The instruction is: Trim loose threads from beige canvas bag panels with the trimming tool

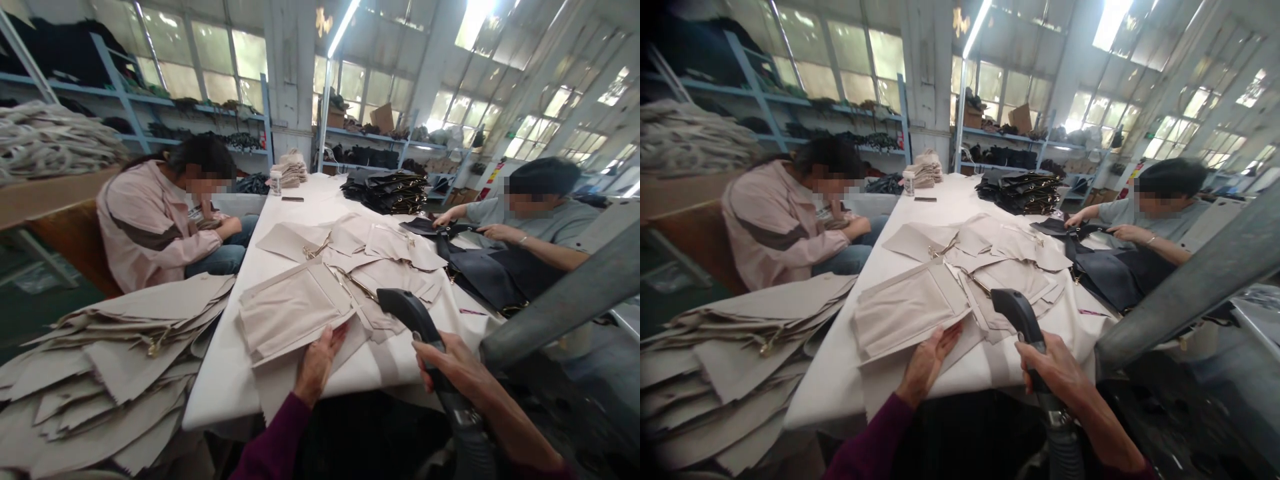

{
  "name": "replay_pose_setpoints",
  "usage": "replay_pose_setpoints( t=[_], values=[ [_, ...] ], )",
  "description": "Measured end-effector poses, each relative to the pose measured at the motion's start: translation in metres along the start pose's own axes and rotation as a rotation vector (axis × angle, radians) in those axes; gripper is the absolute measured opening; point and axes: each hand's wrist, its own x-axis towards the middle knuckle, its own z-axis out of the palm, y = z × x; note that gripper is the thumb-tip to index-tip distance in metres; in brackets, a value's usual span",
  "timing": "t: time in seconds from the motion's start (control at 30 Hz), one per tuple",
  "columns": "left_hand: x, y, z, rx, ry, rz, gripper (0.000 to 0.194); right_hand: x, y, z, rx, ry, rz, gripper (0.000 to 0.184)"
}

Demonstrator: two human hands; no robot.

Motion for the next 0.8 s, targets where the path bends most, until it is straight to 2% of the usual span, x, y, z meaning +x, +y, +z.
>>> replay_pose_setpoints(
  t=[0.1, 0.23, 0.53, 0.67, 0.8],
  values=[
    [0.010, 0.004, 0.000, -0.105, -0.069, -0.022, 0.025, -0.010, 0.009, -0.001, 0.017, -0.035, 0.006, 0.028],
    [0.012, 0.008, -0.003, -0.145, -0.072, -0.091, 0.026, -0.014, 0.021, 0.012, 0.048, -0.110, -0.021, 0.025],
    [0.016, 0.015, -0.001, -0.179, -0.011, -0.167, 0.033, 0.010, 0.014, 0.037, 0.120, -0.181, -0.088, 0.016],
    [0.017, 0.017, 0.000, -0.192, 0.011, -0.197, 0.038, 0.025, 0.004, 0.033, 0.153, -0.123, -0.104, 0.019],
    [0.017, 0.019, 0.001, -0.194, 0.033, -0.212, 0.040, 0.022, -0.001, 0.020, 0.152, -0.081, -0.099, 0.021]
  ],
)
